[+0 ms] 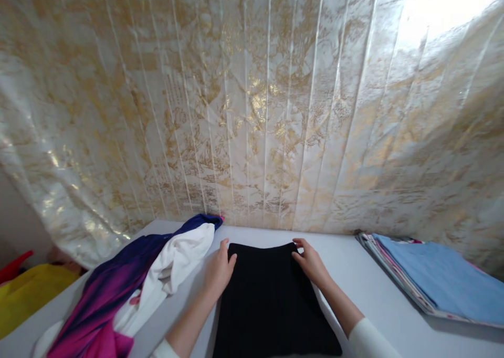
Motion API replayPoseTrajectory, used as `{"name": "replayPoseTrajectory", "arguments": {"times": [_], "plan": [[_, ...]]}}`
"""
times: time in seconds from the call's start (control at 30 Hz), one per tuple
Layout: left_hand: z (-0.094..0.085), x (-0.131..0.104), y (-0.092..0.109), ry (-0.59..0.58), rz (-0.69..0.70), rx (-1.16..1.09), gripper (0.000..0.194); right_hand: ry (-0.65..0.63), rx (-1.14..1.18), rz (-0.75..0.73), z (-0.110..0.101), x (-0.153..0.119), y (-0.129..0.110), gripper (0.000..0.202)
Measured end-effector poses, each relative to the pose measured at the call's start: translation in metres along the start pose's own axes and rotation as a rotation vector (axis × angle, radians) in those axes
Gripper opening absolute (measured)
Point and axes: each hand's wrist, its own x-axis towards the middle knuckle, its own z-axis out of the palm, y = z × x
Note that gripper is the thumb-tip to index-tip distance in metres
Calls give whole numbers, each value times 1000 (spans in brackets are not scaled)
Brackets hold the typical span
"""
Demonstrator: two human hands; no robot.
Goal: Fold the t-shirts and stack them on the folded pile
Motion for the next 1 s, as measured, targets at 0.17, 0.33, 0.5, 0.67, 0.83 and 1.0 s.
{"name": "replayPoseTrajectory", "arguments": {"times": [0.17, 0.33, 0.5, 0.67, 0.83, 1.0], "plan": [[-1, -49, -3, -48, 71, 39, 60, -72, 39, -41, -16, -48, -6, 43], [-10, -88, -3, -158, 139, 99, 57, -156, -10, -16, -33, -95, -15, 39], [-8, -102, -3, -146, 180, 44, 49, -225, -46, 20, -45, -110, -25, 30], [-9, -101, -10, -112, 205, 46, 42, -152, -76, -29, -43, -125, -28, 24], [-15, -106, -10, -193, 213, 163, 43, -217, -178, -50, -38, -141, -29, 22], [-19, -112, -9, -138, 232, 160, 41, -268, -176, -112, -47, -147, -31, 20]]}}
